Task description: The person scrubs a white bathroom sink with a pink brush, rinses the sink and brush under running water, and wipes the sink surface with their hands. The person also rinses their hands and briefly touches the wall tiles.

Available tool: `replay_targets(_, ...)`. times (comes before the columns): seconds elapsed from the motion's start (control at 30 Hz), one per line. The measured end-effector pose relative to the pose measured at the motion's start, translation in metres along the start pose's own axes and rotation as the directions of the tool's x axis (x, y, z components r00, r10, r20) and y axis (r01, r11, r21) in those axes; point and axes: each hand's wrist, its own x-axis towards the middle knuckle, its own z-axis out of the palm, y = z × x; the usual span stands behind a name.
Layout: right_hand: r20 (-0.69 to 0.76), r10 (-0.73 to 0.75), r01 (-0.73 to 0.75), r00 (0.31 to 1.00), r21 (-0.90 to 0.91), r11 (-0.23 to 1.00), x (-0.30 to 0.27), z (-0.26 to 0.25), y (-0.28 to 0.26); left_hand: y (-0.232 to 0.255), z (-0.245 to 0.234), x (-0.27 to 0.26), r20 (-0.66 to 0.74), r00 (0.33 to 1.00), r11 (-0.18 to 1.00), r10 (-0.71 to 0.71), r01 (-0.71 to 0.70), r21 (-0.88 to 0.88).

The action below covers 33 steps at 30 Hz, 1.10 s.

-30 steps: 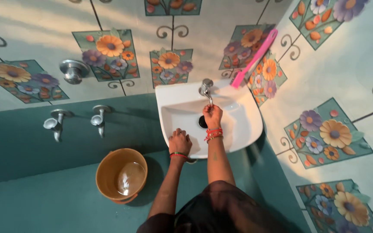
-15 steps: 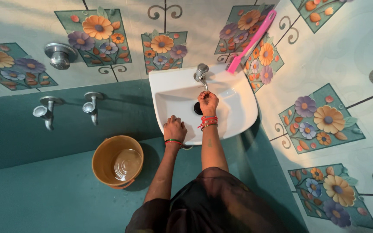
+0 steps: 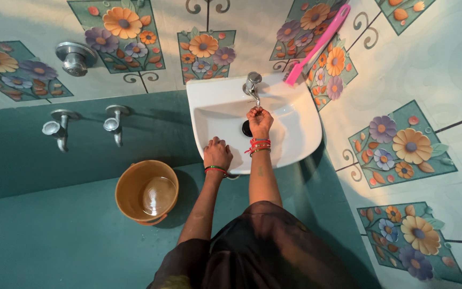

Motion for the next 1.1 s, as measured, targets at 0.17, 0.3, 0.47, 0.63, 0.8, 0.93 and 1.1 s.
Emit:
replay_targets(0.17, -0.037, -0.022, 0.023, 0.999, 0.034, 0.999, 0.0, -0.005, 0.001, 0.002, -0.004, -0.001, 0.014, 1.0, 1.0, -0.004, 0.003, 0.006)
replay_targets(0.3, -0.022, -0.114, 0.097, 0.993, -0.379, 0.92, 0.007, -0.008, -0.01, 0.004, -0.005, -0.002, 0.017, 1.0, 1.0, -0.003, 0.003, 0.014)
replay_targets(0.47, -0.127, -0.514, 0.519, 0.848, 0.008, 0.855, 0.022, 0.005, -0.092, 0.004, -0.005, 0.0, 0.007, 1.0, 1.0, -0.005, 0.004, 0.02)
replay_targets(0.63, -0.256, -0.323, 0.286, 0.911, -0.174, 0.942, 0.005, -0.005, -0.062, 0.002, -0.001, -0.004, -0.019, 1.0, 1.0, 0.007, -0.006, 0.027)
replay_targets(0.8, -0.252, -0.088, 0.073, 0.964, -0.066, 0.995, 0.011, -0.019, -0.011, 0.0, 0.001, -0.002, -0.031, 0.999, 1.0, 0.026, -0.025, 0.016)
replay_targets(0.93, -0.03, -0.024, 0.024, 0.999, -0.014, 1.0, 0.019, -0.02, -0.005, -0.001, 0.001, -0.003, -0.06, 0.997, 0.999, 0.043, -0.043, 0.002)
replay_targets(1.1, 0.01, -0.05, 0.051, 0.999, -0.056, 0.997, 0.026, -0.02, -0.017, 0.0, 0.0, -0.002, -0.032, 0.999, 1.0, 0.02, -0.02, -0.005)
